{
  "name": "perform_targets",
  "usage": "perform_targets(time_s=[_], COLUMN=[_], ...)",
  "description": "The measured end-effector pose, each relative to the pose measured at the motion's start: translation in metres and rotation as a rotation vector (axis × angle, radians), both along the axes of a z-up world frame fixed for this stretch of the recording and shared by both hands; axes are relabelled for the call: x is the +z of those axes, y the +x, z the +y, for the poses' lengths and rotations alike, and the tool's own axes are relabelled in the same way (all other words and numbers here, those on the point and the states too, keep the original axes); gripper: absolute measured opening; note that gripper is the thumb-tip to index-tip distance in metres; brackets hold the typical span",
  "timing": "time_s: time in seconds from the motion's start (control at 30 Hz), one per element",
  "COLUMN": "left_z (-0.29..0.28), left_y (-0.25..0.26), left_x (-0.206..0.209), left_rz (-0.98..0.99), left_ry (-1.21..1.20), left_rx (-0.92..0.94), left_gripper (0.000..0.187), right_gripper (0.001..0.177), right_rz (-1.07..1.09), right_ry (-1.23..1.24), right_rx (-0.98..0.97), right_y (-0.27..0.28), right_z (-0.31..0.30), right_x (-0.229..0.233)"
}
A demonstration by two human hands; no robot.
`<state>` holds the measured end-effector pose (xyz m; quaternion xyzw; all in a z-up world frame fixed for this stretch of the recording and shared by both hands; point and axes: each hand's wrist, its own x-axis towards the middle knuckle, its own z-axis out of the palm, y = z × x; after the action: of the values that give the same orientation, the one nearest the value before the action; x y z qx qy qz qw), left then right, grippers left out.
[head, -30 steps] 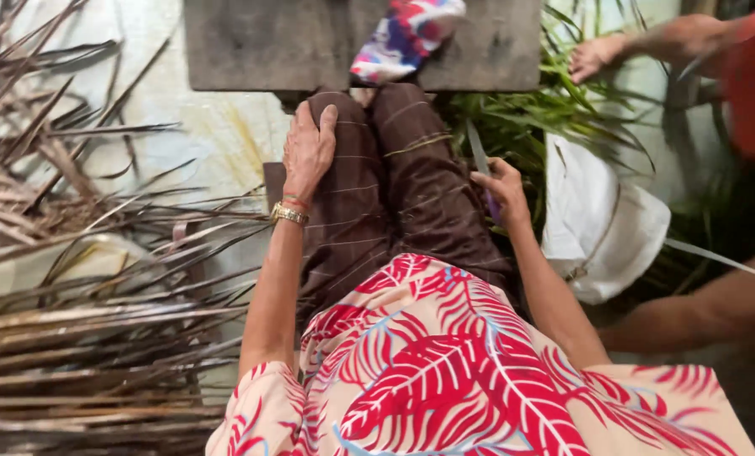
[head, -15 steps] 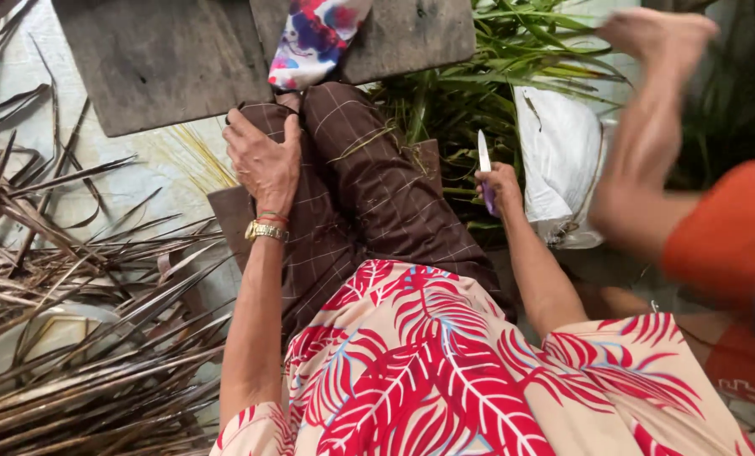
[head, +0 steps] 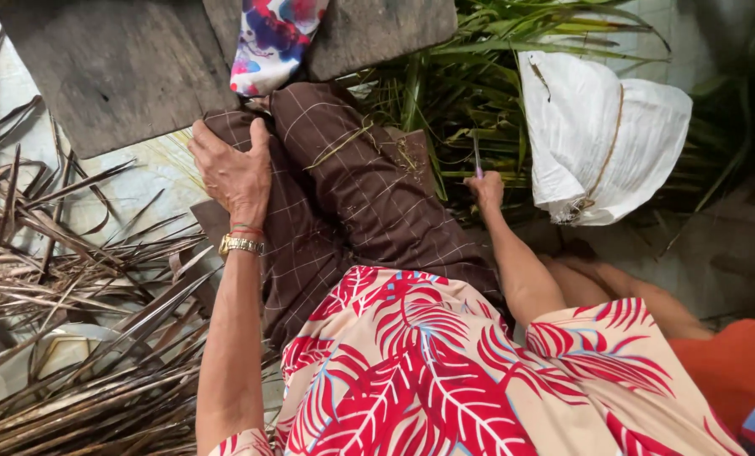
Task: Stripping leaves from palm fronds using a knife to collect the central ribs
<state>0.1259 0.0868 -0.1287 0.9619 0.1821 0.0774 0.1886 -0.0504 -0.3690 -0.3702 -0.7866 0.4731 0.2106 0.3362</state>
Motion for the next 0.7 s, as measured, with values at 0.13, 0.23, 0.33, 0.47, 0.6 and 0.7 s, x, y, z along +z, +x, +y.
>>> perform_targets(time_s=[0.13,0.23,0.33,0.47,0.6,0.7], left_z=[-0.003,-0.002,-0.007,-0.005,-0.002,-0.005], left_y=[0.001,0.003,0.004,0.006,0.004,0.005], left_x=[0.002,0.0,0.01,0.008,0.005,0.012], left_rz=[0.007,0.004,0.007,0.015,0.013,0.011], left_ry=[0.034,0.05,0.03,0.026,0.019,0.012], left_rx=[-0.003,-0.009,-0.018,-0.009,-0.004,-0.014], left_gripper=[0.082,0.081,0.076,0.076,0.075,0.072], right_gripper=[0.031,0.035,0.03,0.035,0.035,0.041], right_rz=[0.123,0.114,0.029,-0.224,-0.272,-0.275], right_ry=[-0.086,-0.041,-0.012,0.246,0.295,0.132], right_rx=[-0.005,-0.001,0.006,0.031,0.192,0.198], right_y=[0.005,0.001,-0.008,-0.016,0.03,0.0], right_z=[0.013,0.021,0.031,0.066,0.094,0.064], right_x=[-0.009,-0.037,-0.097,-0.135,0.017,-0.092])
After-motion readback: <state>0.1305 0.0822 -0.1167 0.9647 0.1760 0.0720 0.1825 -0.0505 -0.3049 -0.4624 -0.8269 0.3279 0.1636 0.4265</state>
